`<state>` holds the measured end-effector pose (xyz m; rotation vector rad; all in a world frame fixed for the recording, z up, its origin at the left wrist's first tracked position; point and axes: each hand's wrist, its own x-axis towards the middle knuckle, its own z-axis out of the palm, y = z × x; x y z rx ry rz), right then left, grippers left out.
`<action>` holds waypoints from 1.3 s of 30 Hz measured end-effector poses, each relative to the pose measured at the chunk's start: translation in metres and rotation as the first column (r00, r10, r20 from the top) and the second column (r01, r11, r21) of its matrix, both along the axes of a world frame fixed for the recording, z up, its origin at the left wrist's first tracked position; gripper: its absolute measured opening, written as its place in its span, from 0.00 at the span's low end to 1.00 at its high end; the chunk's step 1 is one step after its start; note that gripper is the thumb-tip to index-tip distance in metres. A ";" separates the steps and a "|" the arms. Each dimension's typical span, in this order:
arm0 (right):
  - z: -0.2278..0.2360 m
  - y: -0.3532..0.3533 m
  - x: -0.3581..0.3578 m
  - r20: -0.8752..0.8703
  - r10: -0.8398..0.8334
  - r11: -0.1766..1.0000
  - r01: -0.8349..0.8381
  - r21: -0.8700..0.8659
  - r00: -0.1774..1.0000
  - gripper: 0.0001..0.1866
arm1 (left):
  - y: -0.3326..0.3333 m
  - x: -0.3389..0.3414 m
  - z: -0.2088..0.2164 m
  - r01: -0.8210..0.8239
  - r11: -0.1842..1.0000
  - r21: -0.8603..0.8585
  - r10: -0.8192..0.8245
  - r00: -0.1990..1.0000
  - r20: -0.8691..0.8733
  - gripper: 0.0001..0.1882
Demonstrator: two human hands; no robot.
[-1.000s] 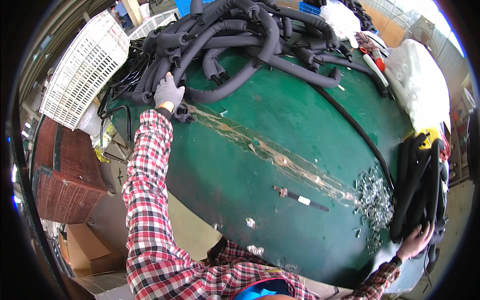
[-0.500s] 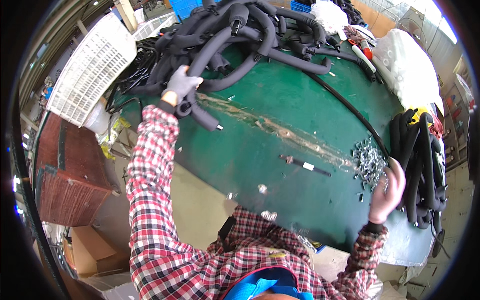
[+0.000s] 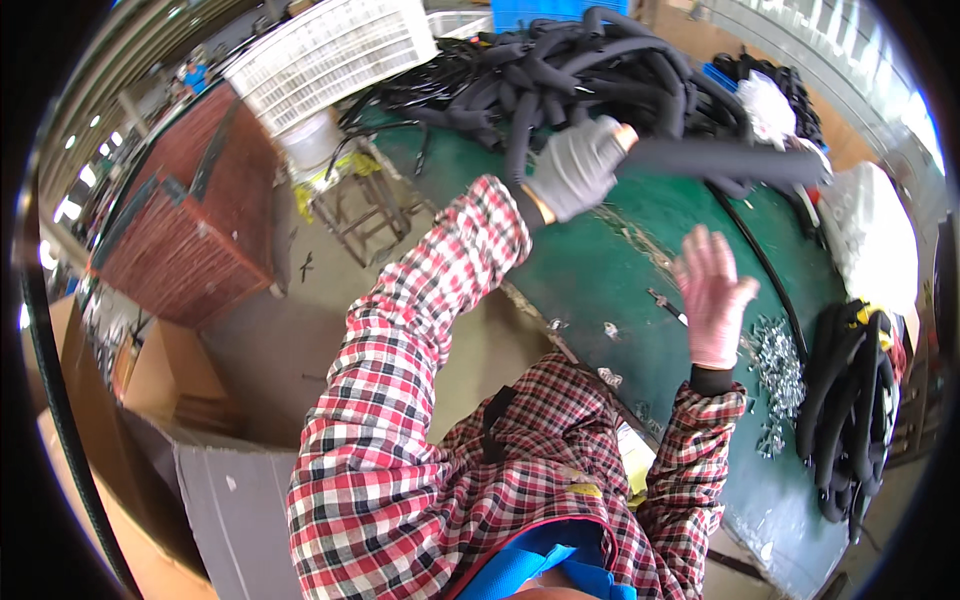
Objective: The person uses a small metal tool to insert metal fasteners into the ends of black foam tubes. They repeatedly pick up tubes, insert the fasteners, and place the finished pieces into a cardboard box.
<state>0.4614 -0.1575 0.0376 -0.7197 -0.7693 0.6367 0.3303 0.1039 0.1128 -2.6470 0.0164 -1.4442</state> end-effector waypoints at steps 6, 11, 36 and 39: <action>0.055 -0.001 -0.113 -0.047 0.227 0.919 -0.198 0.341 0.973 0.39 | -0.062 -0.181 -0.089 0.014 0.926 -0.378 -0.102 0.972 -0.213 0.37; -0.033 0.016 -0.214 -0.043 0.621 0.783 -0.621 0.030 0.782 0.20 | -0.093 -0.318 -0.137 0.028 -0.171 -0.985 -0.464 0.880 0.106 0.48; -0.043 -0.220 0.040 0.950 0.263 0.049 0.981 -0.187 0.168 0.08 | -0.175 -0.125 -0.115 -0.345 0.168 -0.923 -0.529 0.759 -0.380 0.24; -0.036 -0.210 0.036 0.903 0.369 -0.043 0.974 -0.221 0.221 0.03 | -0.167 -0.145 -0.128 -0.244 0.220 -0.944 -0.463 0.826 -0.322 0.25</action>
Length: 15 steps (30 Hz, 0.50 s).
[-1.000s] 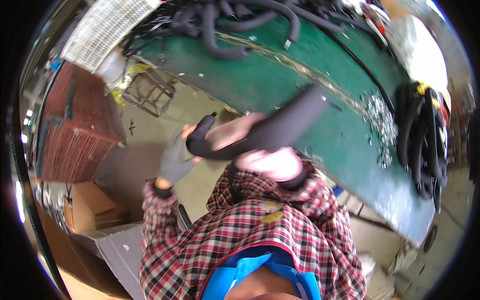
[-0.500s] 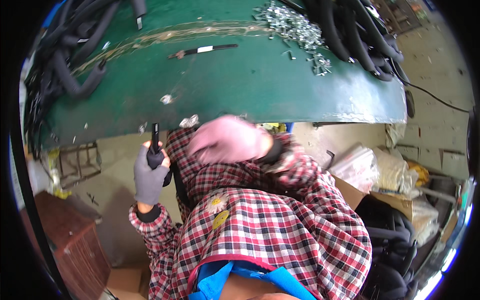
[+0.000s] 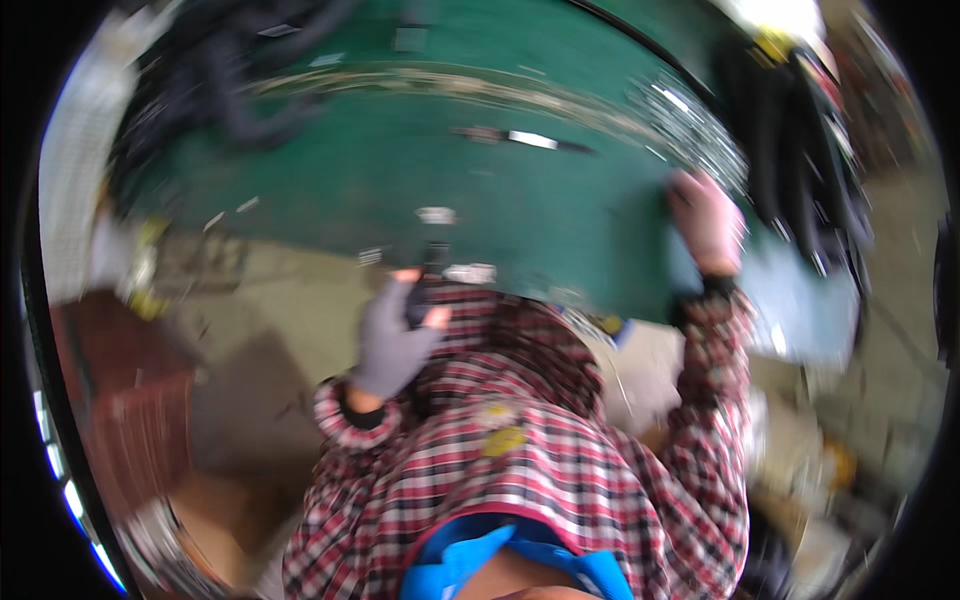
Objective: The person uses a small metal tool to insert metal fasteners into the ends of black foam tubes. They repeatedly pick up tubes, insert the fasteners, and place the finished pieces into a cardboard box.
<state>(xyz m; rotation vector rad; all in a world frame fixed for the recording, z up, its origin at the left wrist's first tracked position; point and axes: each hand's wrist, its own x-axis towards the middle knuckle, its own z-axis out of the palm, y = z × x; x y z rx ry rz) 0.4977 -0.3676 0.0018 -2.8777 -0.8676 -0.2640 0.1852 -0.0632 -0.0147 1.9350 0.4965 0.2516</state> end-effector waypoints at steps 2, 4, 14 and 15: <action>-0.001 -0.001 -0.008 -0.063 -0.002 0.998 0.005 0.058 0.998 0.05 | -0.001 -0.002 -0.002 -0.040 0.983 0.179 0.038 0.999 0.019 0.20; -0.018 -0.009 -0.011 -0.138 0.024 0.996 -0.013 0.086 0.990 0.06 | 0.000 0.004 -0.007 -0.071 0.985 0.160 0.059 0.995 0.077 0.21; -0.070 0.172 -0.203 -0.483 0.874 0.391 0.679 0.622 -0.060 0.10 | -0.018 -0.023 -0.003 -0.292 0.943 0.161 0.240 0.930 0.278 0.21; -0.066 0.181 -0.224 -0.497 0.864 0.383 0.742 0.550 -0.078 0.13 | -0.020 -0.028 -0.002 -0.268 0.948 0.170 0.223 0.944 0.243 0.22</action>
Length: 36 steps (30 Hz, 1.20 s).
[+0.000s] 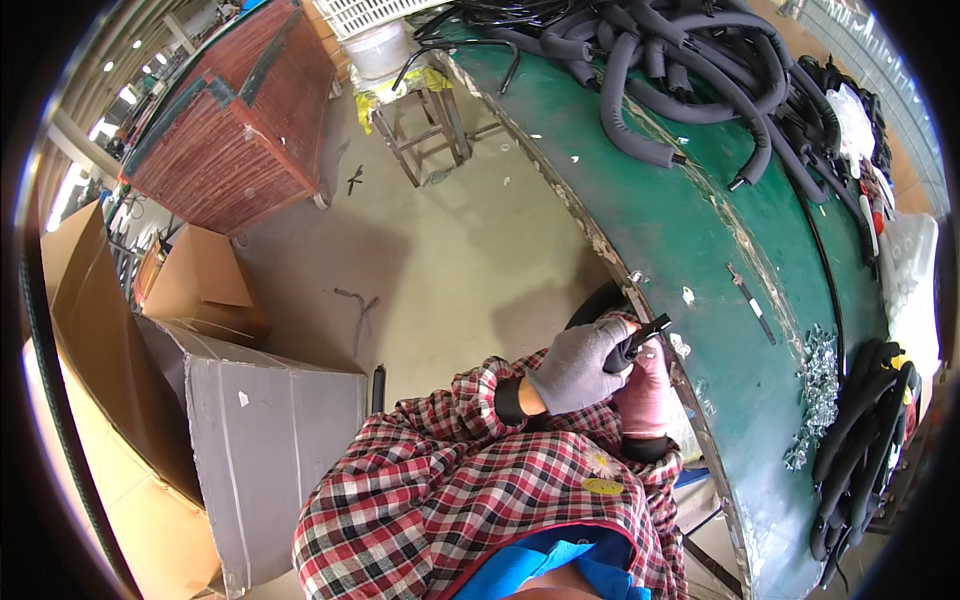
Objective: The person uses a small metal tool to insert metal fasteners into the ends of black foam tubes. They repeatedly pick up tubes, insert the fasteners, and place the finished pieces into a cardboard box.
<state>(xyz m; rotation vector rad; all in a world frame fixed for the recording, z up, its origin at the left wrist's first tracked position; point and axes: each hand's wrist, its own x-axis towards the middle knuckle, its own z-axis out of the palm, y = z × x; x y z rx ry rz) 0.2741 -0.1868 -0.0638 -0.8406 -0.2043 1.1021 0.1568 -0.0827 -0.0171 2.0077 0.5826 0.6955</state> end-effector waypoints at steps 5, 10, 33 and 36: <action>-0.061 0.000 0.006 -0.332 0.158 0.987 -0.139 0.079 0.930 0.21 | -0.005 0.011 -0.032 -0.179 0.983 0.043 0.173 0.978 0.116 0.22; -0.046 -0.004 0.003 -0.238 0.185 0.982 -0.169 0.088 0.953 0.20 | 0.004 0.012 -0.048 -0.091 0.995 -0.051 0.097 0.989 0.112 0.19; -0.009 0.005 -0.015 0.154 -0.169 0.976 0.187 -0.111 0.974 0.14 | 0.008 0.014 -0.022 0.085 0.974 -0.208 -0.082 0.996 0.023 0.25; 0.005 0.002 -0.003 0.343 -0.326 0.931 0.362 -0.047 0.881 0.09 | 0.000 0.017 -0.018 0.081 0.956 -0.281 -0.051 0.992 0.113 0.30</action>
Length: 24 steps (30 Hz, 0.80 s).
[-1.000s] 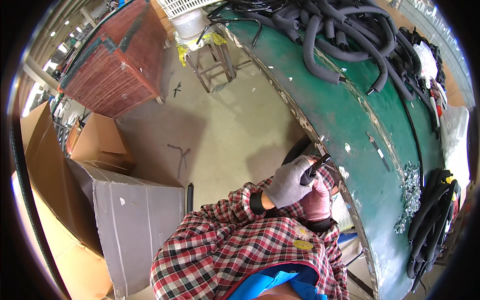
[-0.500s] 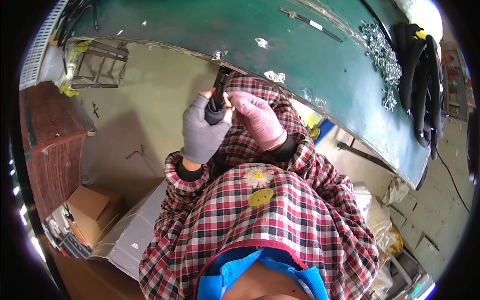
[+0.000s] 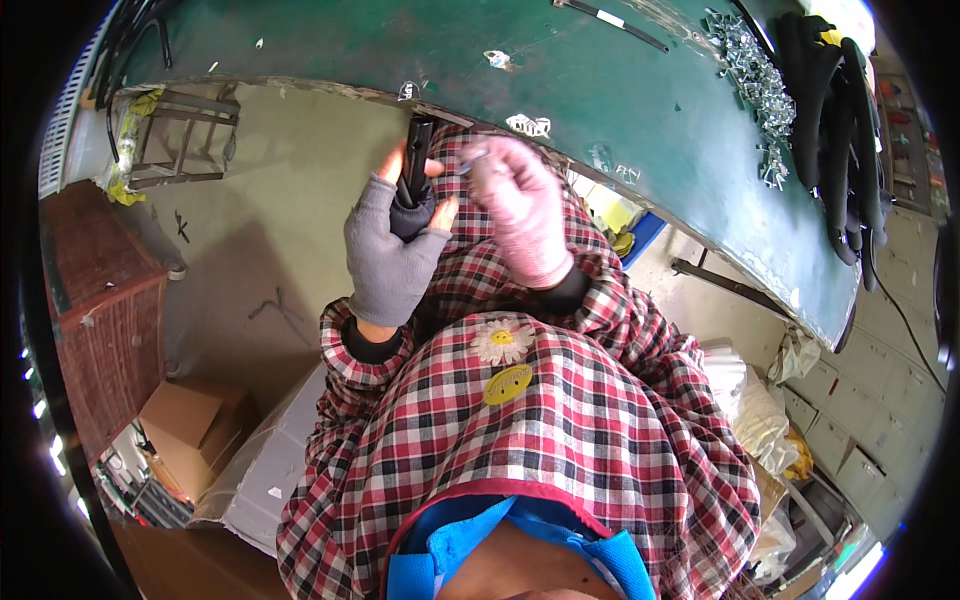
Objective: The person uses a small metal tool to insert metal fasteners into the ends of black foam tubes. They repeatedly pick up tubes, insert the fasteners, and place the finished pieces into a cardboard box.
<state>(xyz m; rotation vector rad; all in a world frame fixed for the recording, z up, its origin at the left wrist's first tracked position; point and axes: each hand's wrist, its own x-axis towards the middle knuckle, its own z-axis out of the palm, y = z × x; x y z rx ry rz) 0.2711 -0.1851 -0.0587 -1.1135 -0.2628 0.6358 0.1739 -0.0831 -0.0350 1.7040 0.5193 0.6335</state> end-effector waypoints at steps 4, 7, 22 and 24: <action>0.031 -0.009 0.038 0.036 -0.036 0.998 0.038 -0.053 0.999 0.12 | 0.001 0.002 -0.012 -0.024 0.996 0.086 0.026 0.999 -0.021 0.25; 0.029 -0.002 0.061 -0.054 0.118 0.993 -0.119 -0.001 0.992 0.16 | -0.004 0.008 -0.020 -0.026 0.981 0.193 0.023 1.000 0.019 0.20; 0.032 0.002 0.060 -0.162 0.229 0.968 -0.243 -0.068 0.960 0.17 | -0.011 0.019 -0.010 -0.011 0.850 0.526 0.067 0.994 -0.088 0.17; 0.030 0.002 0.056 -0.149 0.204 0.973 -0.217 -0.074 0.968 0.16 | -0.011 0.019 -0.011 -0.021 0.838 0.546 0.089 0.991 -0.098 0.18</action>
